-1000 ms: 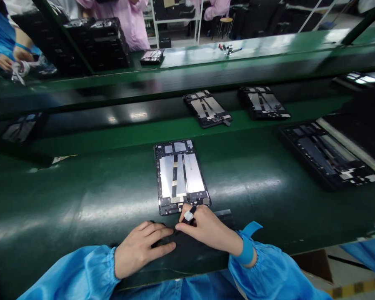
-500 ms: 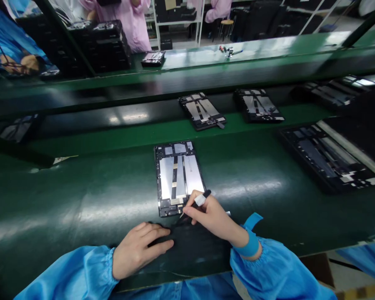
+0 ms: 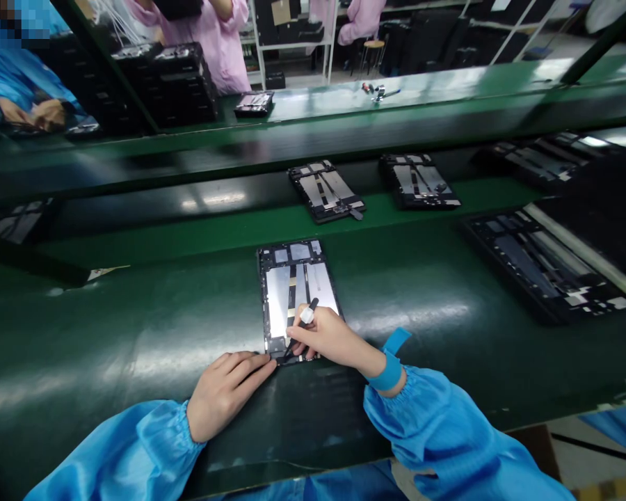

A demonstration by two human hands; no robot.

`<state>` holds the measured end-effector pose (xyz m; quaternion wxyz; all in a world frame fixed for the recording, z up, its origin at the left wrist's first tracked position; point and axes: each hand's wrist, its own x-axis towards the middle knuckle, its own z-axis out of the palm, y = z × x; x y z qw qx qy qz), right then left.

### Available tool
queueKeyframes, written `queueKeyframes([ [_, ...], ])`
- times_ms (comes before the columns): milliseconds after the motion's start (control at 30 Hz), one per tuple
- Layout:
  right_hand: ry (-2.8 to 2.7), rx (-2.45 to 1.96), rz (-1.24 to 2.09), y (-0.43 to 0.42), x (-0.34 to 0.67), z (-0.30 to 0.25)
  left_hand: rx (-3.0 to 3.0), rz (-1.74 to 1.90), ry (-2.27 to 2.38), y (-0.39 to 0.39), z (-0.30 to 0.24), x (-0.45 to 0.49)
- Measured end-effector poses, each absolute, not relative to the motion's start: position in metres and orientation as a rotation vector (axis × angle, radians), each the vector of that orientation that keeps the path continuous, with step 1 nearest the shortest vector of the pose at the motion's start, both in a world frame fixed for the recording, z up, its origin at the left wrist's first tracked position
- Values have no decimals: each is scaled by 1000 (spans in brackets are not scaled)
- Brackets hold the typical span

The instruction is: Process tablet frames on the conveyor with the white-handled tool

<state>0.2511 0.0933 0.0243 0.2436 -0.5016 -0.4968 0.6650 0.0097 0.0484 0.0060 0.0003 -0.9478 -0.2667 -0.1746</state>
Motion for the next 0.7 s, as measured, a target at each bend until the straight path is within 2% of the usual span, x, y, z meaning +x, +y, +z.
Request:
queueKeyframes([
  [133,-1370,-1383,1816,93,250,23,-2984,-649,-838,49,4,9],
  [700,-1406,-1409,1800,93,246,24,-2977,-678,-843,50,3,11],
])
